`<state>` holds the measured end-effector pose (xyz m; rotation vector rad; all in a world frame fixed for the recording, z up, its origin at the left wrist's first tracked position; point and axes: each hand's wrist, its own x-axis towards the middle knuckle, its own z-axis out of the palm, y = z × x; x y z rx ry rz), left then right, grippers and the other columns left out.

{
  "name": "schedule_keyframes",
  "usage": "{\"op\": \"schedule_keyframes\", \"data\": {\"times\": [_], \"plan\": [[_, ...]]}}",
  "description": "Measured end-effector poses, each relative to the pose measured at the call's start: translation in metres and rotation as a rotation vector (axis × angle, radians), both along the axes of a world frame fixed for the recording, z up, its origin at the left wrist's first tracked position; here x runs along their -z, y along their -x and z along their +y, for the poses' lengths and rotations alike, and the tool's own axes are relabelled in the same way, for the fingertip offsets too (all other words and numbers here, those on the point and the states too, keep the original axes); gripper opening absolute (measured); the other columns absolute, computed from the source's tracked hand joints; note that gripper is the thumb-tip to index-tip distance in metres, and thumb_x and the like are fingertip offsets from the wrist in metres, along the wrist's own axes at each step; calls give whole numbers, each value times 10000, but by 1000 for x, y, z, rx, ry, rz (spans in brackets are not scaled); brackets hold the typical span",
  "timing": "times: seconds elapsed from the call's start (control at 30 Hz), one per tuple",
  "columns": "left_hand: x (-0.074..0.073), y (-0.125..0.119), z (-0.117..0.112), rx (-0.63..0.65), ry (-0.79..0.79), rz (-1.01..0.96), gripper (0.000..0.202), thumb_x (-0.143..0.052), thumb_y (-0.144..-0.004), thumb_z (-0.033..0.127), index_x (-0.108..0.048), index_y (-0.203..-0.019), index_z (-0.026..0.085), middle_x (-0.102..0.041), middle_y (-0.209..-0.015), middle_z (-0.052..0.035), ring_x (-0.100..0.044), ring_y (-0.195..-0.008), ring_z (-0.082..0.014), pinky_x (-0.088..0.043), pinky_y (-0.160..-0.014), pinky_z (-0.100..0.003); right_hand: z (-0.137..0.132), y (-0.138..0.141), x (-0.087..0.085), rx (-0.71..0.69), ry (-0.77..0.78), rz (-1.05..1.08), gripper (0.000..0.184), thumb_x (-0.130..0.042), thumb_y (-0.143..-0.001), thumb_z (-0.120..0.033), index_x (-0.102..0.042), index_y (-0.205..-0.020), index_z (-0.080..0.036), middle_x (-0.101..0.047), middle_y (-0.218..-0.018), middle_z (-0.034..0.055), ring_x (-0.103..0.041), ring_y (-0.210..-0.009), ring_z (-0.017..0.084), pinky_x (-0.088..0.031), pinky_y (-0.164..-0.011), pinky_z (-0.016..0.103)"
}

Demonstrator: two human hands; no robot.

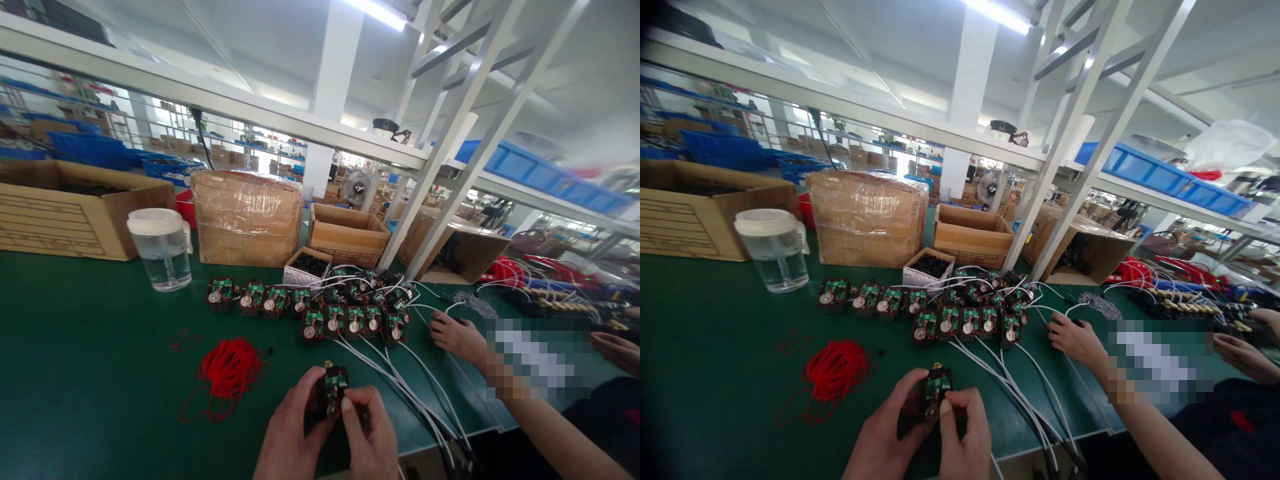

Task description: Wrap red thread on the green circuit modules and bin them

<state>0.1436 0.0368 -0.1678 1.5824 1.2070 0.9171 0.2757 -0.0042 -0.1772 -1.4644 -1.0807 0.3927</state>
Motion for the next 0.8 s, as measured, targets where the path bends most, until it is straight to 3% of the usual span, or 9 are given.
{"op": "schedule_keyframes", "data": {"times": [0.1, 0.2, 0.37, 0.6, 0.8], "plan": [[-2, 1, 0, 23, 31, -3, 599, -585, -750, 117, -564, -1325, 282, -747, -1204, -25, -704, -1093, -201, -514, -986, -308, 2, 22, 7, 166, -31, 192, 282, -592, -921, -475, -652, -911, -200, -670, -808, 35, -629, -717, 199, -512, -659, 282], [-4, 1, 1, 23, 39, 14, 617, -587, -742, 105, -560, -1333, 280, -742, -1221, -31, -685, -1140, -214, -501, -1009, -326, 4, 33, 8, 204, -58, 267, 311, -591, -919, -501, -644, -965, -197, -683, -881, 57, -645, -791, 214, -528, -700, 293], [-4, 1, 1, 32, 18, 18, 608, -586, -754, 112, -559, -1338, 278, -730, -1244, -29, -686, -1132, -198, -512, -985, -296, 1, 21, 4, 74, -59, 121, 283, -564, -949, -461, -701, -1019, -224, -690, -941, 54, -647, -864, 210, -520, -770, 286], [4, -2, -1, 4, -22, -33, 571, -597, -771, 136, -570, -1324, 275, -744, -1191, -32, -706, -1047, -192, -505, -991, -311, -2, -7, -15, -117, 35, 29, 288, -650, -884, -502, -753, -891, -232, -707, -833, 38, -645, -756, 200, -511, -694, 261], [5, -1, 0, 4, -9, -13, 583, -603, -749, 139, -570, -1314, 278, -752, -1169, -25, -716, -1015, -194, -521, -968, -313, 2, -26, -28, -219, 121, -15, 188, -723, -824, -405, -772, -804, -225, -695, -760, 35, -628, -685, 195, -506, -633, 256]]}}
